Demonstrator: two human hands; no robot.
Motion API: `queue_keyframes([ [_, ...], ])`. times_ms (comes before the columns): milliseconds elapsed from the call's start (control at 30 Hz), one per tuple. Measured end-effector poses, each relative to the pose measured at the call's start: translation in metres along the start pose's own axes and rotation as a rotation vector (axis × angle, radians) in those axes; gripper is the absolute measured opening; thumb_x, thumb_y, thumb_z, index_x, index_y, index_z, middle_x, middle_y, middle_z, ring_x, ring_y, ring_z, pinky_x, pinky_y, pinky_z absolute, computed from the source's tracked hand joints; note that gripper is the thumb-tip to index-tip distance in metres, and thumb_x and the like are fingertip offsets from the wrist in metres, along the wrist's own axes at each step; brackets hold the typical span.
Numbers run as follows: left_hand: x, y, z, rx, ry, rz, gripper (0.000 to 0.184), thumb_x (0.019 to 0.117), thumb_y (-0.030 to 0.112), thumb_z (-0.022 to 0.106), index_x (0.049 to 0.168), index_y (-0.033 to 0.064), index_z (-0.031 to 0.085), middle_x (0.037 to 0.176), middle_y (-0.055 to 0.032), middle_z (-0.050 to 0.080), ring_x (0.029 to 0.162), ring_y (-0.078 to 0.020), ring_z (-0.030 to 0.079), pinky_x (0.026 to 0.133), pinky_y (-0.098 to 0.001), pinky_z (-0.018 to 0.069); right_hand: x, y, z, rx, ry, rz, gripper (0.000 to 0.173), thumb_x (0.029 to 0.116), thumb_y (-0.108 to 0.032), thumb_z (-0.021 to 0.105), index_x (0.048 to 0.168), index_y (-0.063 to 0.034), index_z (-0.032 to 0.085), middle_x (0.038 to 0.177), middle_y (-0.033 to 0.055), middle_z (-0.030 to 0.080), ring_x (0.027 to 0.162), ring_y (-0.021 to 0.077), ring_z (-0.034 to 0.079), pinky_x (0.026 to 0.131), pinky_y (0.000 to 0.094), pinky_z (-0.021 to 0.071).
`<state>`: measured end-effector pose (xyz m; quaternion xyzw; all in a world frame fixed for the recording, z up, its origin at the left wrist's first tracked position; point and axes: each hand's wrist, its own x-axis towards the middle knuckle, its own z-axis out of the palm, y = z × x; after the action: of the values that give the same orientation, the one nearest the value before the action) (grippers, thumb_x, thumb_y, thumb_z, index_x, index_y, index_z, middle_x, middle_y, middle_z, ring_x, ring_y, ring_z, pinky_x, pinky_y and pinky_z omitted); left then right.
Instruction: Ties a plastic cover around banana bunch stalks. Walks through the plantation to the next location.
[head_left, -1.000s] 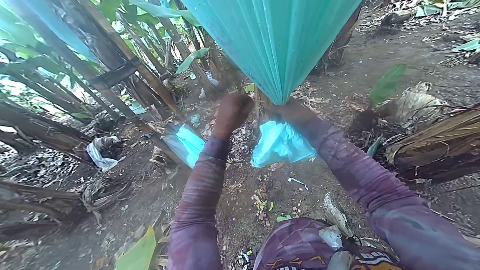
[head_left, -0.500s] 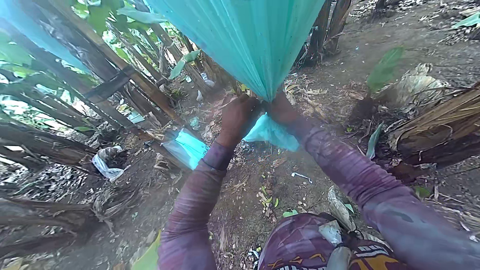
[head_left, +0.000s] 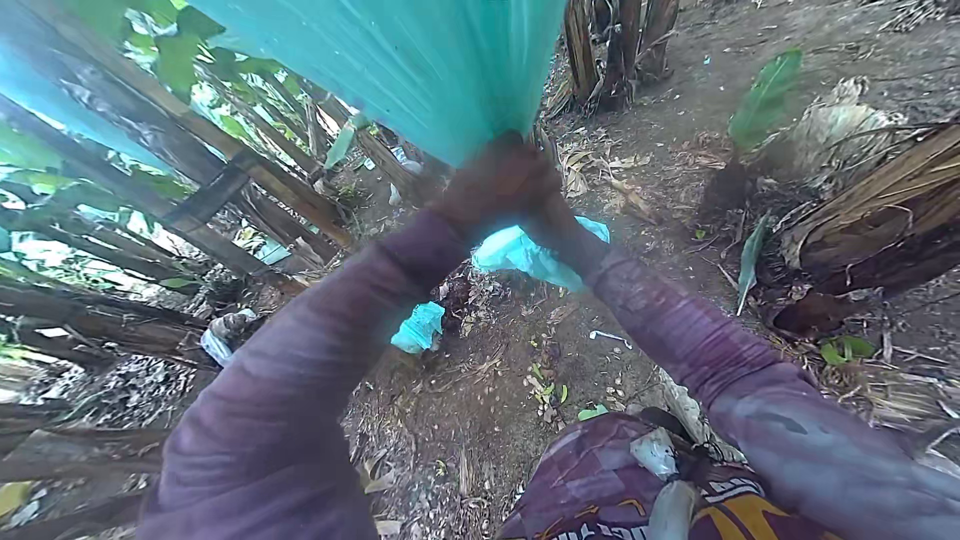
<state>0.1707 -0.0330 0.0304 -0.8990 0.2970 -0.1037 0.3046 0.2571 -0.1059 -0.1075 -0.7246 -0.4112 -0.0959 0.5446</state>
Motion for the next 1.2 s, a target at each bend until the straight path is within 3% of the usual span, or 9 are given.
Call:
queue_keyframes([
  [67, 0.017, -0.009, -0.014, -0.058, -0.144, -0.15, 0.019, 0.103, 0.004, 0.049, 0.113, 0.0024, 0.065, 0.101, -0.0221, 0.067, 0.088, -0.0437, 0.068, 0.071, -0.058, 0.0516, 0.004, -0.005, -0.011, -0.084, -0.007, 0.062, 0.029, 0.101, -0.024, 0.06, 0.114, 0.0014, 0.068, 0.099, 0.0191, 0.072, 0.096, 0.0334, 0.07, 0.087, 0.0559, 0.0546],
  [167, 0.04, -0.021, -0.028, -0.157, -0.279, -0.363, 0.019, 0.1045, 0.007, 0.049, 0.115, 0.0035, 0.064, 0.103, -0.0254, 0.067, 0.099, -0.0493, 0.067, 0.075, -0.0654, 0.0503, 0.006, -0.017, -0.035, -0.301, 0.026, 0.1, 0.035, 0.104, -0.026, 0.057, 0.123, 0.0018, 0.065, 0.101, 0.0232, 0.072, 0.096, 0.0422, 0.071, 0.085, 0.061, 0.0539],
  [267, 0.055, -0.046, -0.025, -0.255, -0.309, -0.417, 0.024, 0.1044, 0.016, 0.052, 0.112, 0.0025, 0.07, 0.11, -0.0249, 0.068, 0.109, -0.0476, 0.064, 0.087, -0.0684, 0.0487, 0.008, -0.013, -0.045, -0.488, 0.243, -0.095, 0.027, 0.0999, -0.02, 0.062, 0.112, 0.0017, 0.071, 0.091, 0.0233, 0.072, 0.084, 0.0434, 0.073, 0.072, 0.0585, 0.0571],
  [433, 0.072, -0.064, -0.028, -0.307, -0.399, -0.376, 0.02, 0.0997, 0.02, 0.063, 0.099, 0.0024, 0.072, 0.096, -0.0204, 0.068, 0.097, -0.0408, 0.066, 0.083, -0.0638, 0.0495, 0.014, 0.002, -0.049, -0.527, 0.511, -0.416, 0.017, 0.0941, -0.014, 0.069, 0.103, -0.0013, 0.075, 0.082, 0.0202, 0.073, 0.066, 0.0378, 0.071, 0.056, 0.0503, 0.0556],
  [500, 0.067, -0.057, -0.03, -0.319, -0.276, -0.365, 0.018, 0.099, 0.018, 0.062, 0.101, 0.0028, 0.072, 0.1, -0.0208, 0.069, 0.099, -0.0422, 0.066, 0.083, -0.0654, 0.0501, 0.012, 0.003, -0.05, -0.455, 0.465, -0.359, 0.018, 0.0954, -0.015, 0.068, 0.104, -0.0007, 0.075, 0.084, 0.0206, 0.074, 0.07, 0.0386, 0.072, 0.06, 0.0534, 0.0568],
  [567, 0.047, -0.034, -0.035, -0.364, 0.099, -0.368, 0.02, 0.1018, 0.014, 0.055, 0.108, 0.0029, 0.07, 0.108, -0.0204, 0.069, 0.104, -0.0397, 0.068, 0.087, -0.0603, 0.0526, 0.01, -0.001, -0.061, -0.272, 0.31, -0.203, 0.024, 0.0984, -0.018, 0.064, 0.109, 0.0007, 0.073, 0.094, 0.0189, 0.075, 0.084, 0.0343, 0.074, 0.075, 0.0544, 0.0581],
  [700, 0.002, 0.024, 0.016, -0.587, 0.883, -0.443, 0.014, 0.0965, 0.01, 0.067, 0.103, -0.0004, 0.074, 0.092, -0.0129, 0.072, 0.075, -0.0157, 0.068, 0.068, -0.0316, 0.0578, 0.009, -0.003, -0.076, 0.126, 0.093, 0.001, 0.023, 0.1006, -0.024, 0.063, 0.105, -0.0022, 0.07, 0.083, 0.0052, 0.069, 0.072, 0.0085, 0.064, 0.07, 0.031, 0.0548],
  [833, -0.016, 0.045, 0.082, -0.786, 0.641, -0.765, 0.034, 0.0963, 0.015, 0.066, 0.128, 0.0009, 0.066, 0.102, -0.0147, 0.071, 0.069, -0.0209, 0.067, 0.068, -0.0411, 0.0588, 0.008, -0.006, -0.062, 0.255, -0.028, 0.125, 0.025, 0.0989, -0.028, 0.067, 0.108, -0.0048, 0.072, 0.086, 0.0051, 0.07, 0.075, 0.0104, 0.065, 0.074, 0.0349, 0.0558],
  [1200, -0.026, 0.044, 0.112, -0.698, 0.693, -0.759, 0.018, 0.1007, 0.012, 0.061, 0.106, 0.002, 0.075, 0.097, -0.0146, 0.074, 0.085, -0.025, 0.072, 0.08, -0.0438, 0.0592, -0.005, -0.002, -0.054, 0.553, -0.196, 0.077, 0.019, 0.1023, -0.009, 0.053, 0.114, -0.0007, 0.065, 0.089, 0.0003, 0.068, 0.076, 0.0038, 0.064, 0.073, 0.0237, 0.0563],
])
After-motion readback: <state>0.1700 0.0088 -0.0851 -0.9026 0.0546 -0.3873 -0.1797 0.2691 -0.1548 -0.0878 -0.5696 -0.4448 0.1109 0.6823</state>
